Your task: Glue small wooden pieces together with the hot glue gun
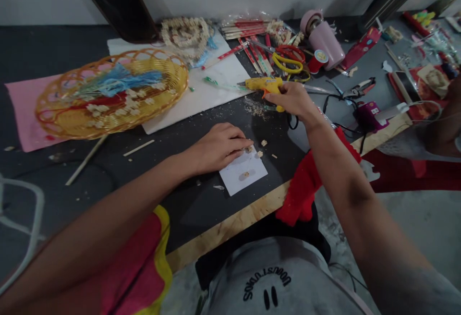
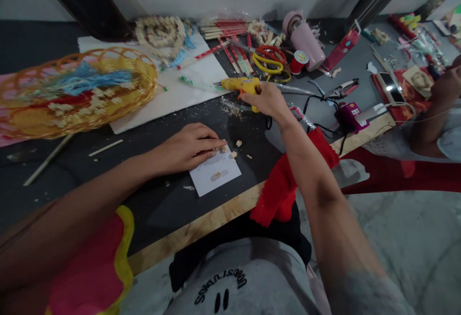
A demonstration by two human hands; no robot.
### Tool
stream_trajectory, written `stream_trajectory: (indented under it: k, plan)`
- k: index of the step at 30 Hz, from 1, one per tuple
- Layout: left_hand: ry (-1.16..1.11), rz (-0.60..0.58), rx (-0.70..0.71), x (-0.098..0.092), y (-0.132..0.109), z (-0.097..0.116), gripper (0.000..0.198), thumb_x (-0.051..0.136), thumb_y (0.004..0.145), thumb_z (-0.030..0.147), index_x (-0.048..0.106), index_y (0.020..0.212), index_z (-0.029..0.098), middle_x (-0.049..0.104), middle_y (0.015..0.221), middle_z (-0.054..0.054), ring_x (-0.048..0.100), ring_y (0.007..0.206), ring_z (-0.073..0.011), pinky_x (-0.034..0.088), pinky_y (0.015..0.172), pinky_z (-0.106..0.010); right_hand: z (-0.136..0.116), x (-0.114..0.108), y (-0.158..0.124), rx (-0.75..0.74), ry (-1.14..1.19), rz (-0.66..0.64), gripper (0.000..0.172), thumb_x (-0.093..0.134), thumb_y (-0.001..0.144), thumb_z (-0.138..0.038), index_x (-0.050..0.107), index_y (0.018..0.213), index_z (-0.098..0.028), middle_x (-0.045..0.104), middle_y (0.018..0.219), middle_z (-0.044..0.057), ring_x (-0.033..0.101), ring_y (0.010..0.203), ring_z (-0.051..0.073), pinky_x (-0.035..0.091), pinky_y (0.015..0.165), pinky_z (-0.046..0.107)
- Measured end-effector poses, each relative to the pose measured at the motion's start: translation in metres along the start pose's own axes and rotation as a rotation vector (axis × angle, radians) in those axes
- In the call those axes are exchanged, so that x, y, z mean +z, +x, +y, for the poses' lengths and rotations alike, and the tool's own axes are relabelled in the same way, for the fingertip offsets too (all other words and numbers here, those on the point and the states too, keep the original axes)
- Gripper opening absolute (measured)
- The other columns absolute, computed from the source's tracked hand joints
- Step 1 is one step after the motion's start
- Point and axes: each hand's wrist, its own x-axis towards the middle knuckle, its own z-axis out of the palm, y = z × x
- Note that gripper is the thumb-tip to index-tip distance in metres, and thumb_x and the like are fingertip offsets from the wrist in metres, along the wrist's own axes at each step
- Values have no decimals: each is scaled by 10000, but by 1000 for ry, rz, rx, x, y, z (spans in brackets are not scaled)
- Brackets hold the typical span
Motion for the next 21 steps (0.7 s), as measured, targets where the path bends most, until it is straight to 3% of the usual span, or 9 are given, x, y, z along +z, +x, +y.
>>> stream_trajectory:
  k: [6,12,17,21]
  plan:
    - [-17,10,-1,-1,1,1,370,426,993,293,668,1261,211,647,1114,-112,564,1054,-248,422,983,-431,3,-5,-15,-15,465,87,251,728,812,-387,554,847,-210,532,664,-46,506,568,91,410,495,220]
    - [1,0,11,0,0,-1,367,425,996,302,673,1248,206,648,1133,-119,564,1053,-257,427,953,-422,-2,-19,-75,-74,901,77,327,729,742,-312,534,994,-242,703,969,0,646,700,110,491,510,206]
    - [-2,40,22,3,-1,-4,387,408,1006,350,676,1251,215,654,1139,-118,568,1048,-253,423,962,-417,13,-10,-135,-4,958,64,287,744,765,-318,585,995,-252,692,1058,14,637,691,107,477,467,201]
    - [-20,58,19,5,-1,-4,381,407,1006,332,677,1248,217,663,1139,-118,569,1066,-248,425,964,-406,31,1,-168,6,955,58,268,711,833,-379,584,1017,-233,675,989,23,534,524,64,404,397,207]
